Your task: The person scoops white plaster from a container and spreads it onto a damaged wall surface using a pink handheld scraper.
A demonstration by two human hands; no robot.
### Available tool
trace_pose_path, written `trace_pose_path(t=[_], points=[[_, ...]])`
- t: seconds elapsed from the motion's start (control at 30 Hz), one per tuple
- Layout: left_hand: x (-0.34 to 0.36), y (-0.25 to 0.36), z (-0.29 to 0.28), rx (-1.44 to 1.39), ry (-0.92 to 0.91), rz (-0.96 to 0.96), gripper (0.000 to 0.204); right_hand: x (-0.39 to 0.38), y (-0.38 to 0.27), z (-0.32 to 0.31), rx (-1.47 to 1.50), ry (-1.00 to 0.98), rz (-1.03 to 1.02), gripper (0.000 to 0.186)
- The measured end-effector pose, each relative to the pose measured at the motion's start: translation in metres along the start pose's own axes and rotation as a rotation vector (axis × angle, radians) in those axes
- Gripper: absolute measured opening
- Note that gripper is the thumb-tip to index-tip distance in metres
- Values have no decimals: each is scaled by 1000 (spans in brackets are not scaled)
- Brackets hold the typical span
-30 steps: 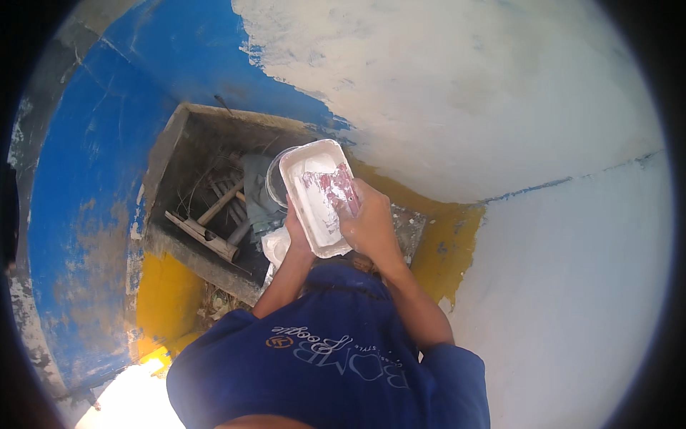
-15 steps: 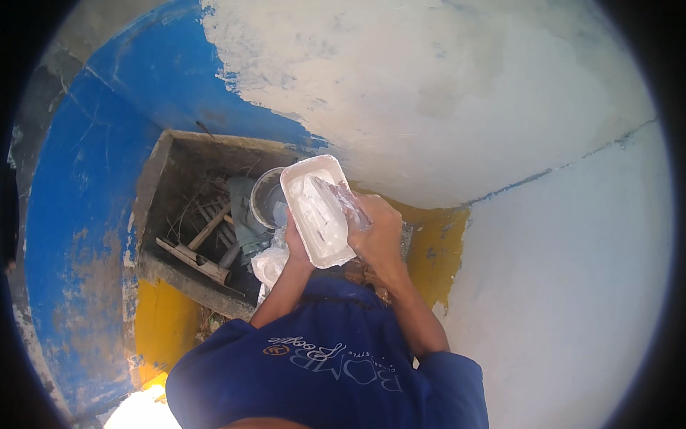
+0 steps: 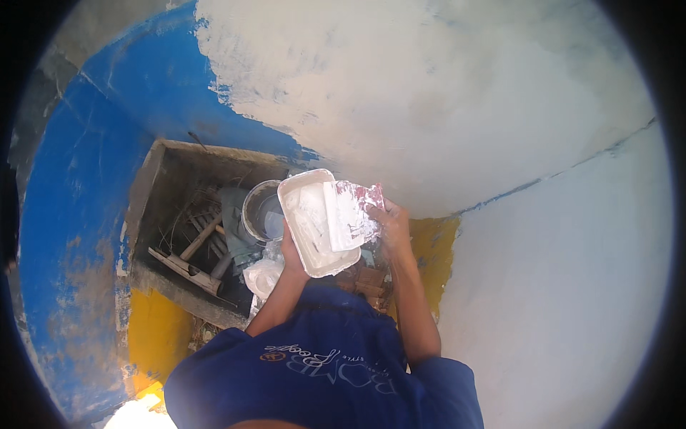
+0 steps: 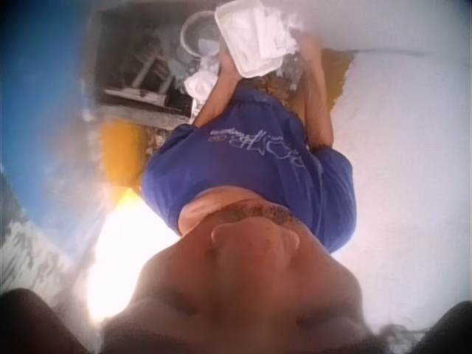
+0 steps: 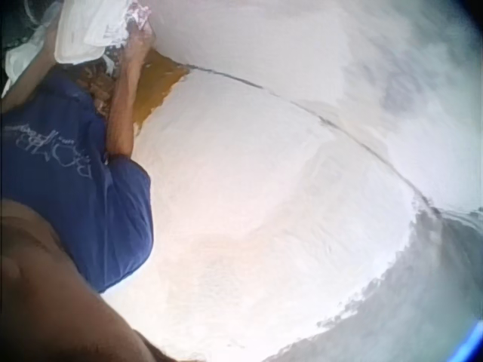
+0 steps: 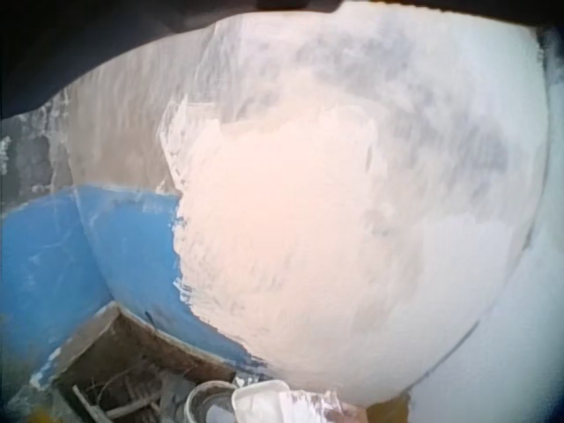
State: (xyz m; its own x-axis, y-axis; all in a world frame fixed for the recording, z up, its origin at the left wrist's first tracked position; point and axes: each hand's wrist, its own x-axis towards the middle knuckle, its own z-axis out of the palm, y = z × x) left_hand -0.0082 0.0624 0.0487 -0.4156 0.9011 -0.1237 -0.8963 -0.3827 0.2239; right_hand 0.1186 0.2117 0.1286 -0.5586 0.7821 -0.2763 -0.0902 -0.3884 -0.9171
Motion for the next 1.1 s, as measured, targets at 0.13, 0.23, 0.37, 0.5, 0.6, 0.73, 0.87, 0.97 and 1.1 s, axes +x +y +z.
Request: trace_pose_path(t=[0.13,0.23,0.37,0.5,0.6,0.73,0.87,0.97,1.1], points=[[5,3,5,5,24,14,74,-3,-4,5,48,13,30,23],[9,4,3,40,52,-9,72,-9,-19,28,-366,-30,-142,22],[15,3,2,84,60,-27,69,-6,-16,47,-436,-158,-116,21],[13,5,3,21,29,-28,69,-1,-6,41,-199,-184,-10,22],[16,3,-3,110,62,-40,70,-3,-16,34,15,-234,93,24],[3,4,-13,103,110,-35,70,-2,-41,26,159,-124,86,26],[-5,5,-24,118,106,-58,69,-1,-100,15,233,46,-314,30],[-10,8,-28,96,111,-90,68,-4,-176,23,3,277,-795,25],[-8,9,-41,118,133,-89,70,15,-252,62,-566,737,-1493,29]])
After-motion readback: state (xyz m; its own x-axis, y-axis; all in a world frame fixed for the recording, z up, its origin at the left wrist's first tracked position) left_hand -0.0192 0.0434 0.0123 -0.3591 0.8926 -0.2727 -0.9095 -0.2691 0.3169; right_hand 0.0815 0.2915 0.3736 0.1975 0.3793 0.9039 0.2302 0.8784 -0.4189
